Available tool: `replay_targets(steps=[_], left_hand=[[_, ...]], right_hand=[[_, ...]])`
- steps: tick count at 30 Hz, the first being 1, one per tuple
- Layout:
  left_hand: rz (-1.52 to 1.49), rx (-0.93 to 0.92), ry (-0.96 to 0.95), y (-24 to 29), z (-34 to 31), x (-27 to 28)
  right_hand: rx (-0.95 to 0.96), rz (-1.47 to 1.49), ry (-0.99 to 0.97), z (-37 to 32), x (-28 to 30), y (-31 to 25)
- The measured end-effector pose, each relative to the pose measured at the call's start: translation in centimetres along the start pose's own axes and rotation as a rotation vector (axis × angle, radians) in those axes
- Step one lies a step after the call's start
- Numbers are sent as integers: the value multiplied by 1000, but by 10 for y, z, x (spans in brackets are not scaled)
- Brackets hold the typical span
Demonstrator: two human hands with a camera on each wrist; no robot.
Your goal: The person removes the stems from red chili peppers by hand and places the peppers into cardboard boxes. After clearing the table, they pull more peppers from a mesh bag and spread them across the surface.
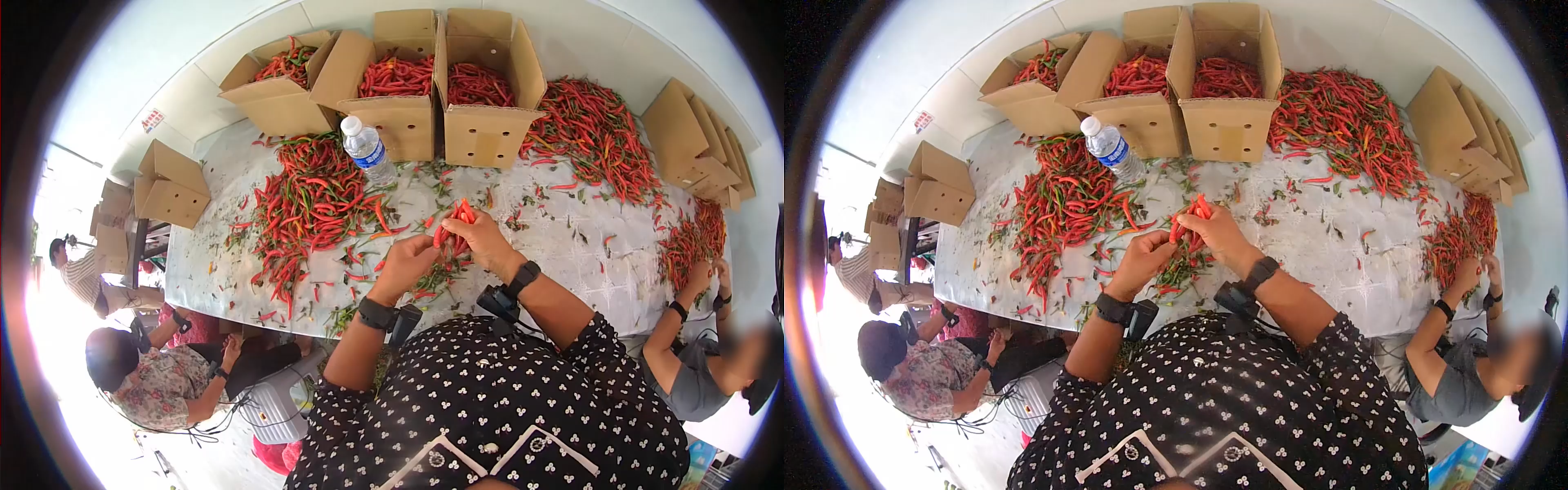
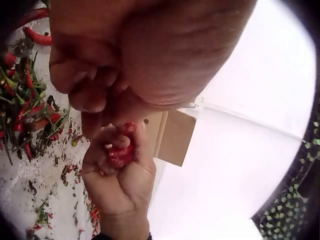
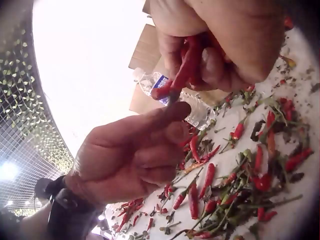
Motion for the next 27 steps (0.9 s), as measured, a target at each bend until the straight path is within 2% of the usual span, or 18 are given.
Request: replay_targets(steps=[2, 6, 8, 10, 11, 13, 14, 15, 16, 17, 18, 19, 21, 22, 24, 25, 27], left_hand=[[-46, 46, 15, 2, 0, 0], [-63, 26, -13, -3, -1, 1], [-1, -99, -54, -2, -2, 2], [11, -138, -43, 5, -7, 0], [25, -181, -33, 11, -10, -1], [86, -244, -62, 21, -14, -5], [146, -308, -88, 24, -15, -6], [144, -304, -85, 22, -18, -4], [230, -339, -262, 20, -22, -3], [315, -370, -440, 15, -26, -2], [426, -582, -422, 12, -25, 2], [425, -578, -421, -2, -24, 12], [475, -134, -55, -25, -19, 38], [475, -130, -58, -28, -16, 39], [688, -59, 303, -27, -11, 49], [687, -57, 308, -27, -9, 46], [1122, -9, 336, -32, -1, 34]], right_hand=[[10, 5, -8, 1, 1, 1], [-13, 103, -19, -2, 0, 1], [-48, 174, -35, -3, 0, 3], [-162, 379, -135, -1, 0, 6], [-163, 381, -135, -1, 1, 7], [-324, 548, -48, -4, 1, 8], [-327, 549, -48, -3, 6, 9], [-307, 558, -130, -1, 12, 9], [-286, 567, -212, 0, 17, 10], [-294, 568, -212, 2, 21, 15], [-257, 568, -145, 4, 24, 17], [-217, 567, -77, 5, 27, 17], [-258, 586, -27, 3, 31, 21], [-247, 526, -37, 2, 31, 22], [-240, 464, -52, 0, 29, 24], [-263, 433, -54, -1, 25, 26], [-282, 398, -58, -2, 20, 28]])
Point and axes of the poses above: each hand's wrist, its own z-axis towards the middle knuckle, its own x-axis out of the back of the hand, y = z × x, the point moved 2 cm from there along z, towards the middle knuckle, and after that the axes turned 1 degree about -z, right-handed, at the moved point
